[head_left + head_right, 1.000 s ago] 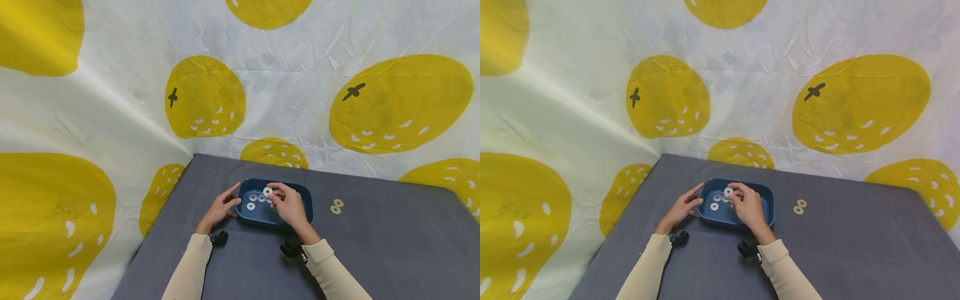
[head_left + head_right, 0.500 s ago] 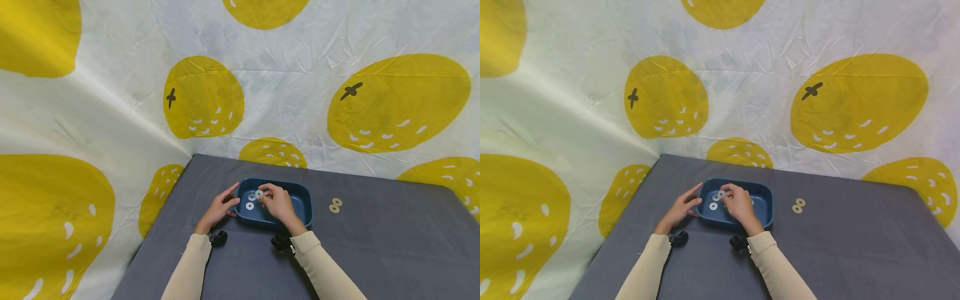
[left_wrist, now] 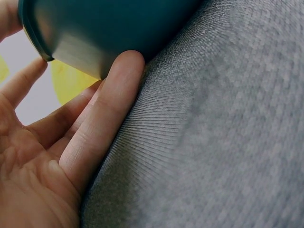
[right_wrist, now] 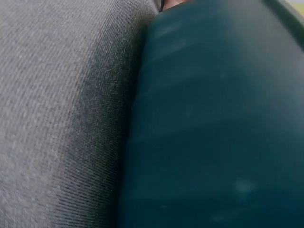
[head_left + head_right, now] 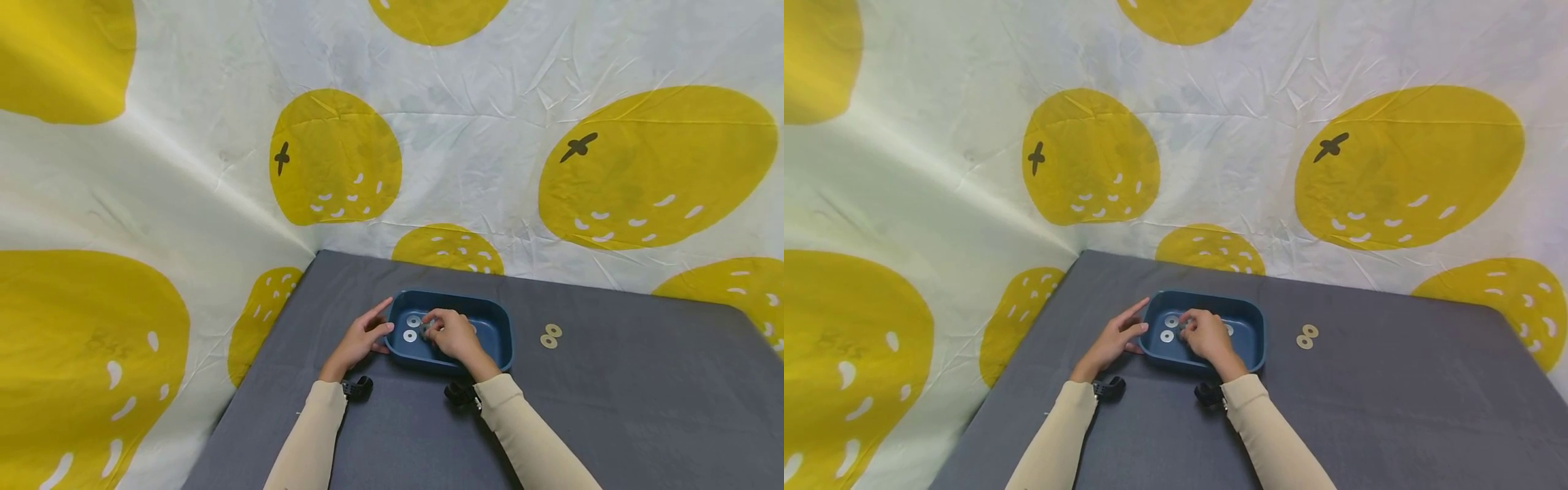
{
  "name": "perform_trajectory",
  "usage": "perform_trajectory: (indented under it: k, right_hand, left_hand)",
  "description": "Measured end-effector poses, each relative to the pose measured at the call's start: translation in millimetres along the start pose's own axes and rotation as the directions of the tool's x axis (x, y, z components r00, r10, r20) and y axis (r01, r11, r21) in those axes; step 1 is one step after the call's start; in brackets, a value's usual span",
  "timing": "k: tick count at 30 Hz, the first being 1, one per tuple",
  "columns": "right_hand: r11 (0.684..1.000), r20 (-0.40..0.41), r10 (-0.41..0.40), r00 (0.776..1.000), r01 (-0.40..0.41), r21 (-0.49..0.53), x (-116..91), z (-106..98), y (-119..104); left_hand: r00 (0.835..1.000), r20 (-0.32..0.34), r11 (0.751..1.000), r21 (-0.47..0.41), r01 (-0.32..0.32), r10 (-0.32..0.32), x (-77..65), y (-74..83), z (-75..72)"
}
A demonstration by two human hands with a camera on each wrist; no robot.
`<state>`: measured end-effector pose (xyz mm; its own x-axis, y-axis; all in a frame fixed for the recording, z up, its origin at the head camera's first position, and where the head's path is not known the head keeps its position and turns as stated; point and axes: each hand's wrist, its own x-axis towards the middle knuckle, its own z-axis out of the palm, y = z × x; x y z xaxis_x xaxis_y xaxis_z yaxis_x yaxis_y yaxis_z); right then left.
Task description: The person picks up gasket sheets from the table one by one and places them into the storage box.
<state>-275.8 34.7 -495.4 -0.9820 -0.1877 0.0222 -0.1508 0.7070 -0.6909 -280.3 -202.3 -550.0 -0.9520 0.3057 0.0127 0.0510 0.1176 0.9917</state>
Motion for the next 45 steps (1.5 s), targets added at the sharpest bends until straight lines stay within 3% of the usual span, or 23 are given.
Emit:
perform_trajectory:
  k: [7,26,29,32,35,39,42,45]
  right_hand:
    - [1.000,0.044,0.017,0.999,-0.017,-0.015,0.4,2.3,3.1]
    - [0.997,0.020,0.029,0.999,-0.027,-0.073,1.7,2.9,4.1]
    - [1.000,0.012,0.011,1.000,-0.010,-0.023,1.6,1.2,4.3]
    - [0.993,-0.004,-0.048,0.999,0.048,0.110,0.4,-3.7,4.8]
    - [0.962,-0.020,-0.130,0.991,0.131,0.238,-3.8,-15.8,7.9]
    - [0.932,-0.029,-0.211,0.977,0.210,0.294,-15.3,-47.2,18.6]
    - [0.929,-0.055,-0.215,0.975,0.222,0.296,-25.4,-75.0,35.4]
    - [0.942,-0.104,-0.159,0.982,0.183,0.281,-35.4,-98.4,60.6]
  left_hand:
    - [1.000,-0.003,1.000,0.000,0.002,-0.002,0.6,-0.5,0.8]
    - [1.000,-0.011,1.000,0.002,0.004,-0.004,1.2,0.4,-0.3]
    - [1.000,-0.016,1.000,0.006,0.004,-0.004,0.4,0.9,0.7]
    - [1.000,-0.009,1.000,-0.002,-0.002,0.002,0.1,1.8,0.9]
    - [1.000,-0.002,1.000,-0.020,-0.008,0.008,0.2,1.6,1.2]
    - [1.000,-0.007,1.000,-0.022,-0.008,0.008,0.4,0.9,1.4]
    - [1.000,-0.009,1.000,-0.017,-0.017,0.017,0.7,-0.2,1.1]
    - [1.000,-0.011,1.000,-0.011,-0.019,0.019,0.5,-1.6,0.4]
